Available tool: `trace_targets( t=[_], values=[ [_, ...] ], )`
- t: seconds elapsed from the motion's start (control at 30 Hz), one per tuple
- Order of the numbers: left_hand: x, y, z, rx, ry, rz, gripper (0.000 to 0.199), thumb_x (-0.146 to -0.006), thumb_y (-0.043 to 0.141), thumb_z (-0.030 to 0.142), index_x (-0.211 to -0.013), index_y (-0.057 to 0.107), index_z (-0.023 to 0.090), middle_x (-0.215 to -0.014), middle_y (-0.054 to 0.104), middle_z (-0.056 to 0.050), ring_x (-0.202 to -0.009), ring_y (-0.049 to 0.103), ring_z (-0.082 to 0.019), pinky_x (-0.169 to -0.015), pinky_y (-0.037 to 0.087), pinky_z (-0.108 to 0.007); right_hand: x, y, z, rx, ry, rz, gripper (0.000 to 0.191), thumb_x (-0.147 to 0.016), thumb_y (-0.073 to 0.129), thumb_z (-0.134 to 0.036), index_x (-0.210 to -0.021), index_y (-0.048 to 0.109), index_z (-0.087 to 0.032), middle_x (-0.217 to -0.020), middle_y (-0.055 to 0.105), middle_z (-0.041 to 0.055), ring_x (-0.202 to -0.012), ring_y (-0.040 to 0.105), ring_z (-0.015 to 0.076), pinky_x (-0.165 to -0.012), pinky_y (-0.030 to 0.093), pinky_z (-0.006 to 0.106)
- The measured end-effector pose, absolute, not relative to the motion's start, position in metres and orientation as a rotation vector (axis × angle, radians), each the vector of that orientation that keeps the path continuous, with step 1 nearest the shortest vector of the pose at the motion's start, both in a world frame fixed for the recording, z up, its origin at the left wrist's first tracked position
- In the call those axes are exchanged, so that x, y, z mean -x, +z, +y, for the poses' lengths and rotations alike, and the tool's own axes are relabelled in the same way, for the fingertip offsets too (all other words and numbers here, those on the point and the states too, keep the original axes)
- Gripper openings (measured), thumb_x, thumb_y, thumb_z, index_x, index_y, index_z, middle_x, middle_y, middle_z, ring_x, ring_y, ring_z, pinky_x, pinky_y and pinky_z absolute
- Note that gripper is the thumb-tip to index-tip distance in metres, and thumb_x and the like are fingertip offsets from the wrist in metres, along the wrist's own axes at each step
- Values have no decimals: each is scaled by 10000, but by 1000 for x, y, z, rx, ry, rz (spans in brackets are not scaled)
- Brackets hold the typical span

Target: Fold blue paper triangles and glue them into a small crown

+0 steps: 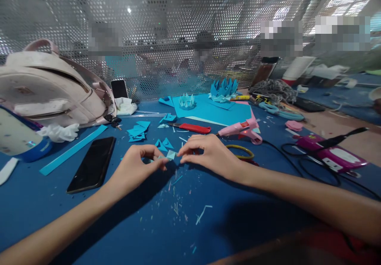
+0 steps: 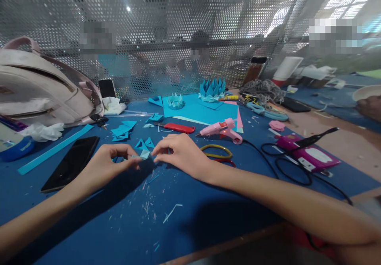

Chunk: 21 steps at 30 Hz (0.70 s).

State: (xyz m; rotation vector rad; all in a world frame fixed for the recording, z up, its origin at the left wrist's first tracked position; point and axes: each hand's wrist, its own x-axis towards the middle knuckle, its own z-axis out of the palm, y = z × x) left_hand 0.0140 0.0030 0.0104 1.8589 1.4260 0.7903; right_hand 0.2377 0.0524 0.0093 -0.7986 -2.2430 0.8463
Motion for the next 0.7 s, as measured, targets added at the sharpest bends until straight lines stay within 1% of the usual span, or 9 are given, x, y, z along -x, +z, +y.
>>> trace_targets(
  t=[0.07,0.13,0.27,0.4,0.57,0.7],
  values=[
    [-14,10,3,-1874,799,1433,249,-860,623,338,-662,694,204,-690,725,-14,-692,657,-181,-664,466,-288,-239,8,54,786,900,-2320,62,-817,744,-198,-858,788,-215,-804,726,17,-777,646,160,-720,474,271],
    [-14,10,3,-1887,800,1441,248,-860,620,335,-661,695,206,-693,724,-13,-702,659,-186,-671,471,-289,-238,5,55,747,1047,-2347,93,-829,726,-190,-879,798,-217,-803,724,11,-760,644,147,-705,475,257],
    [-14,8,2,-1916,792,1455,248,-863,609,338,-672,698,207,-695,720,-8,-703,657,-187,-679,480,-288,-234,2,54,678,1291,-2213,92,-823,722,-209,-863,805,-205,-766,703,7,-702,621,123,-650,471,235],
    [-15,5,1,-1940,765,1483,231,-860,605,334,-694,705,209,-719,729,-8,-708,658,-190,-668,465,-287,-232,3,52,720,1289,-2025,61,-764,780,-249,-772,799,-191,-702,704,12,-651,607,122,-596,459,236],
    [-18,3,-2,-1993,700,1511,241,-862,620,372,-695,706,222,-718,732,-10,-705,653,-203,-650,431,-298,-231,5,52,753,1333,-1905,187,-701,837,-345,-679,766,-173,-667,710,22,-612,613,124,-553,463,236],
    [-20,2,-5,-2073,630,1475,223,-867,630,377,-716,708,232,-761,742,-18,-780,639,-236,-733,433,-338,-230,4,52,775,1360,-1840,254,-654,868,-371,-629,724,-163,-644,700,20,-593,618,123,-551,476,238]
  ],
)
